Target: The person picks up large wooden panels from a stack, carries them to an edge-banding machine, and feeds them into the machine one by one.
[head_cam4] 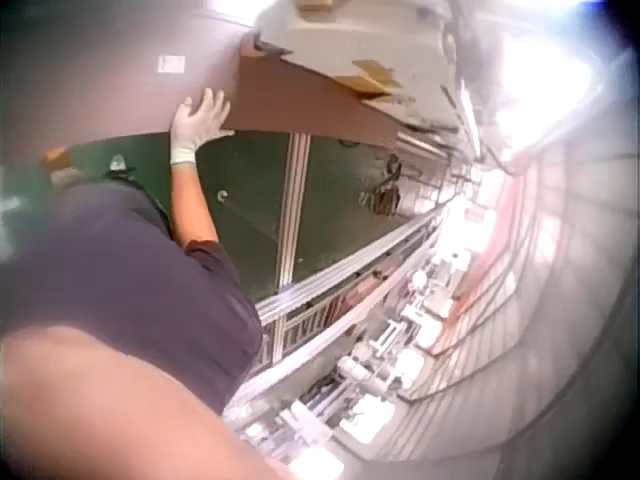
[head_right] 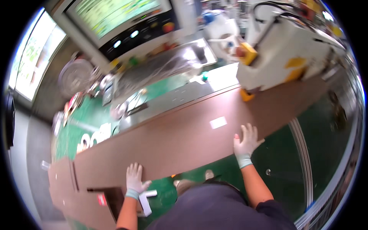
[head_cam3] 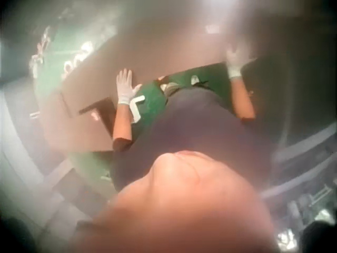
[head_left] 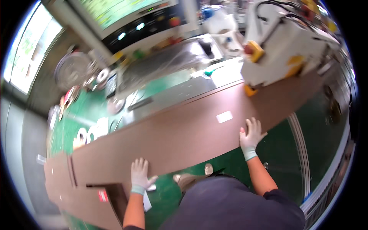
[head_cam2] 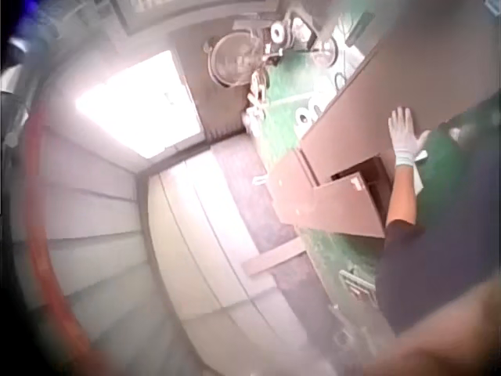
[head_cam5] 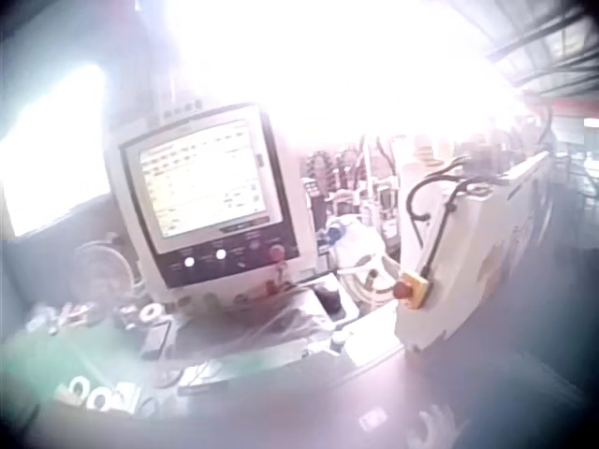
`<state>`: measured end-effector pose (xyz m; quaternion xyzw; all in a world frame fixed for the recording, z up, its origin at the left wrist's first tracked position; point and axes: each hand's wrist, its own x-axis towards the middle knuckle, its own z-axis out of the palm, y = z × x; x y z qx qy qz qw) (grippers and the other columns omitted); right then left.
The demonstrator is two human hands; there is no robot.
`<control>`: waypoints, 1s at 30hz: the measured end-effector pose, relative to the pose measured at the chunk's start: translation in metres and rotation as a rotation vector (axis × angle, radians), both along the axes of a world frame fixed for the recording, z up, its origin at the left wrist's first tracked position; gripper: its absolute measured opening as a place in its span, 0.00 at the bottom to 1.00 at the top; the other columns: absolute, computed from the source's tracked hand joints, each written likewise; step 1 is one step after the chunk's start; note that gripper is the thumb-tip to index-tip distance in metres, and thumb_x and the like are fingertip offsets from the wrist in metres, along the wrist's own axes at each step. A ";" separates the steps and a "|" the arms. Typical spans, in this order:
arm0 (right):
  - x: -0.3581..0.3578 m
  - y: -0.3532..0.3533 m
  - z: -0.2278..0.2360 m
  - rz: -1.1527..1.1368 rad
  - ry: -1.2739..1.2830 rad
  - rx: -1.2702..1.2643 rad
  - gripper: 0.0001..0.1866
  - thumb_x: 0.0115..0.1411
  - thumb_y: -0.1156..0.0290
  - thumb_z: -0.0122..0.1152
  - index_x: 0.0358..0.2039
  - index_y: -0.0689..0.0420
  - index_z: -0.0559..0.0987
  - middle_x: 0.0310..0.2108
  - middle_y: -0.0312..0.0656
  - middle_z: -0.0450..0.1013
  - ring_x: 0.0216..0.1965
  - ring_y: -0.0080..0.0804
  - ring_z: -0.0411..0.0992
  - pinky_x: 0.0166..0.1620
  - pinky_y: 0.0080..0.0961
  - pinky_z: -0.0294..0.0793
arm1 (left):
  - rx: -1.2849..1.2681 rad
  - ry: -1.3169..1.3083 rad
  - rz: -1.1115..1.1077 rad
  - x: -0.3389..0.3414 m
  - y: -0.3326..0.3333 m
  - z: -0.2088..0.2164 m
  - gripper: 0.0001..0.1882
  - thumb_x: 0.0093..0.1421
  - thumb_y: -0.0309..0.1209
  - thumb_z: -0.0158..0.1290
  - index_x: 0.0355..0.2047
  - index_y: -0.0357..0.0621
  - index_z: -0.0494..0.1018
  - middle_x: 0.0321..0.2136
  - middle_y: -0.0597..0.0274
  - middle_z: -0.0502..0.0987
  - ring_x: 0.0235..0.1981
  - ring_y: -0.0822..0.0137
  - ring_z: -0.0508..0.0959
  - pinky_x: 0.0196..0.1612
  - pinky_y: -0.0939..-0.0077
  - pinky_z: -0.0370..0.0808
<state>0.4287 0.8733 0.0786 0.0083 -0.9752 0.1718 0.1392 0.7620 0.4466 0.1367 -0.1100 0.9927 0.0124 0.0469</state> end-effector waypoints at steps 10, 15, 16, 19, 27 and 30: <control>-0.073 0.086 0.026 -0.090 0.353 -0.066 0.15 0.45 0.69 0.68 0.36 0.43 0.85 0.49 0.36 0.81 0.54 0.44 0.75 0.58 0.72 0.63 | -0.045 0.302 -0.055 -0.048 0.062 -0.016 0.58 0.48 0.78 0.53 0.59 0.34 0.72 0.60 0.30 0.70 0.60 0.28 0.70 0.63 0.32 0.65; -0.112 0.087 0.040 -0.160 0.203 -0.039 0.15 0.54 0.62 0.63 0.43 0.47 0.86 0.56 0.39 0.78 0.61 0.42 0.71 0.61 0.67 0.61 | 0.135 0.178 -0.180 -0.054 0.086 -0.004 0.51 0.56 0.65 0.61 0.67 0.37 0.65 0.66 0.33 0.64 0.67 0.30 0.62 0.68 0.34 0.60; -0.108 0.091 0.033 -0.237 0.197 -0.039 0.18 0.56 0.61 0.62 0.47 0.48 0.85 0.59 0.43 0.76 0.65 0.46 0.68 0.63 0.69 0.57 | 0.142 0.117 -0.205 -0.052 0.082 -0.006 0.50 0.57 0.63 0.61 0.69 0.39 0.63 0.68 0.33 0.63 0.69 0.30 0.61 0.70 0.35 0.59; -0.055 0.061 0.039 -0.150 0.094 -0.060 0.21 0.58 0.59 0.62 0.53 0.48 0.82 0.64 0.45 0.73 0.69 0.50 0.63 0.63 0.84 0.46 | 0.117 -0.040 -0.183 -0.032 0.032 0.022 0.50 0.57 0.60 0.63 0.69 0.38 0.63 0.68 0.32 0.63 0.70 0.30 0.59 0.70 0.35 0.58; 0.003 0.015 0.026 -0.026 0.166 -0.233 0.14 0.53 0.62 0.69 0.42 0.40 0.84 0.56 0.30 0.77 0.63 0.44 0.70 0.63 0.88 0.41 | -0.308 -0.349 -0.094 -0.016 -0.007 -0.002 0.58 0.55 0.70 0.57 0.75 0.44 0.56 0.73 0.33 0.55 0.75 0.37 0.53 0.74 0.35 0.48; -0.015 0.042 0.032 -0.023 0.183 -0.215 0.13 0.53 0.64 0.68 0.40 0.39 0.84 0.54 0.29 0.79 0.62 0.45 0.71 0.63 0.87 0.42 | -0.048 -0.455 -0.056 -0.070 0.057 0.065 0.46 0.62 0.59 0.58 0.69 0.40 0.63 0.66 0.31 0.65 0.68 0.31 0.63 0.68 0.35 0.61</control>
